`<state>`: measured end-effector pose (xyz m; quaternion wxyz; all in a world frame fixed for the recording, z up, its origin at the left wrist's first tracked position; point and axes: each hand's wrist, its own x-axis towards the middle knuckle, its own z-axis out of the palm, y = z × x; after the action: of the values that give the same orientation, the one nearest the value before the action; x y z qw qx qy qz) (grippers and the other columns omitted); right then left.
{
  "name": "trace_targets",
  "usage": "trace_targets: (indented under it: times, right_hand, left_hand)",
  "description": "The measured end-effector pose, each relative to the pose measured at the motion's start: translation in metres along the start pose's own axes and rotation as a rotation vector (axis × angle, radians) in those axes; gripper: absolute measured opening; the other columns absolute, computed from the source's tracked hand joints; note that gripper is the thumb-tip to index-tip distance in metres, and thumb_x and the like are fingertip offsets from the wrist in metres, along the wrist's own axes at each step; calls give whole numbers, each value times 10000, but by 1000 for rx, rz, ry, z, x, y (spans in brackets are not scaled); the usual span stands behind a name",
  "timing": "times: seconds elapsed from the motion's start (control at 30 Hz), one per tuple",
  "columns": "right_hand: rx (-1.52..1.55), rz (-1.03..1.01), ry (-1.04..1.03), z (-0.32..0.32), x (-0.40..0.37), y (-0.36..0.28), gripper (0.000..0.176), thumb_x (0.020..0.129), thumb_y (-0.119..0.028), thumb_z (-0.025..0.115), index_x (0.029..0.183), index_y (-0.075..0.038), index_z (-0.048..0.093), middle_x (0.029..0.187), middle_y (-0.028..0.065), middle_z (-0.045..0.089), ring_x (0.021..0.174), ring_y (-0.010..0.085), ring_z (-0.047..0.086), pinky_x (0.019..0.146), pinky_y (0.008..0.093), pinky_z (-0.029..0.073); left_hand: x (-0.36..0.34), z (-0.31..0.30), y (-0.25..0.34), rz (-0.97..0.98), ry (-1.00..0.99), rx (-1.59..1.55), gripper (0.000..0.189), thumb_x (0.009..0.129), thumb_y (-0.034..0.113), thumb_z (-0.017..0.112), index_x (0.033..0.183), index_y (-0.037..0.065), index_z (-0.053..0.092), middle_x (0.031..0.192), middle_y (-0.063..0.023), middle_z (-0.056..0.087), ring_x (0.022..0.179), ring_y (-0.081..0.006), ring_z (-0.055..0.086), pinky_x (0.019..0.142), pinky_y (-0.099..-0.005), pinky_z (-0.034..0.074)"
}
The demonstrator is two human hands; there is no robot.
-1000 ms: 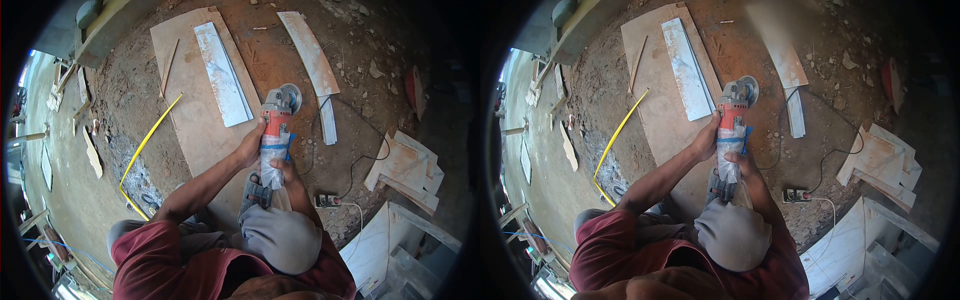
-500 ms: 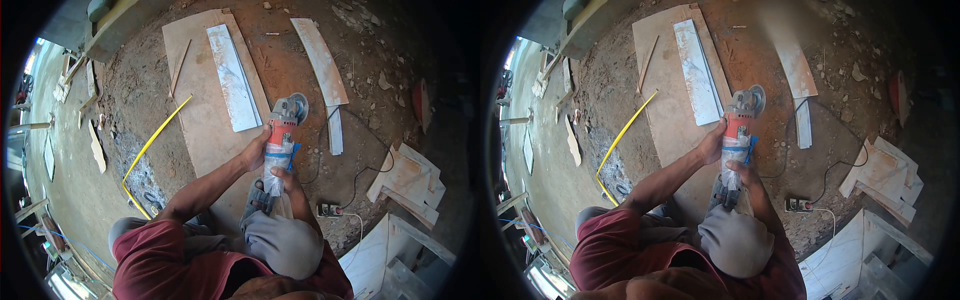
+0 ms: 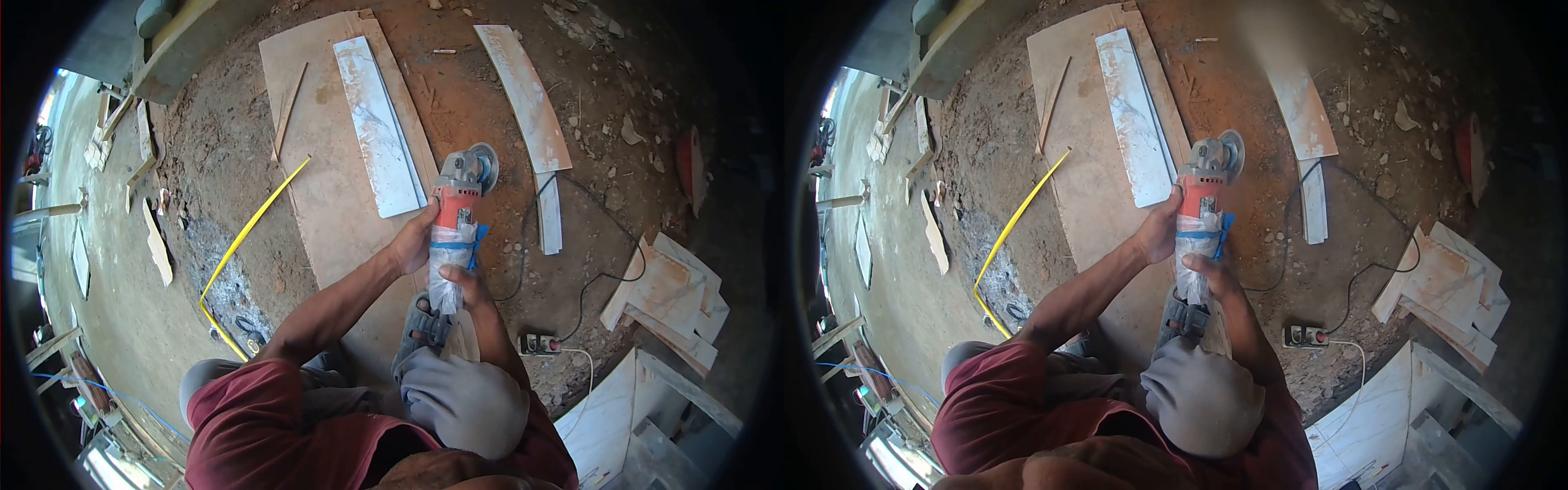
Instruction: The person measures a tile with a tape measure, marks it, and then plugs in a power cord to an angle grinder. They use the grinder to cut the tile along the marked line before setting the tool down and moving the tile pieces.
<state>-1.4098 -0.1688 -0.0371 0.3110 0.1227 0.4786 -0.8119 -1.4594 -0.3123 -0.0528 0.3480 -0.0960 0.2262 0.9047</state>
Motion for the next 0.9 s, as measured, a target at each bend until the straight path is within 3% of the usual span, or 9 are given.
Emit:
trace_targets:
  times: [0.07, 0.33, 0.5, 0.7, 0.77, 0.83, 0.87, 0.9]
  right_hand:
    - [-22, -1, 1, 0, 3, -1, 436, 655, -206, 703, 1006, -12, 534, 755, 81, 593, 625, 184, 604, 576, 315, 514]
    - [-198, -93, -56, 6, 11, -6, 613, 675, -200, 701, 1206, -36, 444, 1050, 55, 534, 945, 171, 537, 832, 316, 444]
    - [-187, -114, -79, 4, 20, -6, 613, 676, -203, 699, 1208, -38, 442, 1038, 53, 533, 934, 173, 536, 837, 319, 440]
    - [-304, -112, -38, -10, 45, -23, 571, 673, -206, 700, 1168, -43, 468, 1001, 50, 539, 900, 167, 534, 811, 318, 443]
    - [-307, -108, -38, -13, 60, -35, 512, 674, -196, 701, 1120, -47, 498, 955, 44, 551, 863, 162, 540, 778, 310, 450]
    - [-336, -120, -49, -19, 84, -43, 508, 672, -181, 704, 1118, -47, 501, 949, 46, 557, 857, 162, 546, 776, 307, 452]
    - [-369, -133, -55, -22, 98, -48, 504, 670, -166, 707, 1116, -47, 505, 943, 47, 564, 851, 162, 553, 773, 305, 454]
    - [-361, -141, -49, -21, 111, -54, 504, 670, -166, 707, 1116, -47, 505, 943, 47, 564, 851, 162, 553, 773, 305, 454]
  left_hand:
    - [1, 0, 1, 20, 42, -36, 679, 892, 606, 325, 1312, 75, 374, 1193, -113, 534, 1111, -266, 526, 959, -436, 414]
    - [2, 0, 1, 75, 96, -133, 687, 892, 630, 252, 1270, 84, 426, 1093, -114, 585, 977, -262, 599, 857, -425, 497]
    - [7, 0, 10, 58, 174, -164, 716, 893, 643, 230, 1262, 65, 435, 1063, -120, 597, 959, -262, 605, 845, -423, 498]
    - [25, -6, 40, -15, 81, -202, 659, 907, 600, 306, 1272, 66, 437, 1105, -122, 569, 1025, -256, 562, 912, -431, 434]
    - [35, -12, 52, 18, 158, 26, 681, 911, 600, 302, 1290, 49, 426, 1166, -128, 545, 1056, -243, 537, 934, -406, 398]
    - [51, -52, 62, 142, 516, 396, 643, 916, 578, 341, 1264, 51, 463, 1188, -139, 537, 1019, -224, 544, 906, -351, 401]
    - [49, -66, 77, 318, 655, 711, 577, 920, 499, 438, 1237, 19, 484, 1133, -131, 549, 936, -208, 548, 847, -326, 421]
    - [55, -89, 82, 656, 770, 949, 502, 895, 381, 547, 1220, 3, 493, 1003, -119, 558, 837, -202, 543, 787, -323, 438]
